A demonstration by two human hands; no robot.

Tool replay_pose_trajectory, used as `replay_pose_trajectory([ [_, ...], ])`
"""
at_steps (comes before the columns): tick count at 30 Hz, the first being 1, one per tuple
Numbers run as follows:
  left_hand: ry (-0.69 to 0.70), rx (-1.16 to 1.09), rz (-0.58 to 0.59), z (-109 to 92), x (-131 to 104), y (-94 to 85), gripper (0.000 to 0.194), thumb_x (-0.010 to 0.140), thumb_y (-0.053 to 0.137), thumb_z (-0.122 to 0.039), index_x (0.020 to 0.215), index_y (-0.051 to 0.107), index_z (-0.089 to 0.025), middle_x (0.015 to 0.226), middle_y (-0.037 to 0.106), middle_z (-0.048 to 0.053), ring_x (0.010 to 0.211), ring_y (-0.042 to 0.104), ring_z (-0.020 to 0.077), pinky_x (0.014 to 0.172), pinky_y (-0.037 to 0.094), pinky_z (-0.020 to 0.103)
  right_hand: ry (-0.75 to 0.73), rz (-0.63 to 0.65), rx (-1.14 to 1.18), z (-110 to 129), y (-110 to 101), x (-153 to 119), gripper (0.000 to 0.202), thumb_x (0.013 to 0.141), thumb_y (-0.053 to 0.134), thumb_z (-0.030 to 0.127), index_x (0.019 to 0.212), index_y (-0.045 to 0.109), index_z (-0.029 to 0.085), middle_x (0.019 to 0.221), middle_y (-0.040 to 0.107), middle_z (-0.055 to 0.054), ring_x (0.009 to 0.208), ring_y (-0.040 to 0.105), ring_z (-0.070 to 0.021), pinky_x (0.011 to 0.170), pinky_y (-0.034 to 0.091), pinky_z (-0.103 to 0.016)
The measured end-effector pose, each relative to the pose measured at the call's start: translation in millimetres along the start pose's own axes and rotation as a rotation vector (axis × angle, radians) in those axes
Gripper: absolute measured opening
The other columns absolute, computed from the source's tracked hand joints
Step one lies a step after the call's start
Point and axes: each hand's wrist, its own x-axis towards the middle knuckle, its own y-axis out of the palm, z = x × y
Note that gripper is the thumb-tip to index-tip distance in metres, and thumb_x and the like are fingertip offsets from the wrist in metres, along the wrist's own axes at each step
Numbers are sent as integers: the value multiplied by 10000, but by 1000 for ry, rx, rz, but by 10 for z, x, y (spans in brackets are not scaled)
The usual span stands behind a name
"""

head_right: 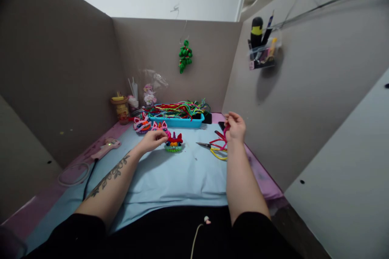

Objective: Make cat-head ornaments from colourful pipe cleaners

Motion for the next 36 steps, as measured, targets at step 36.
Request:
replay_pose_trajectory([
  [36,320,69,366,-489,-149,474,246,838,492,-304,828,677,-143,754,672,48,652,567,112,653,427,206,62,946,-1686,-204,-308,-284,322,753,533,122,1061,619,156,1045,652,-95,937,599,-204,800,435,-264],
])
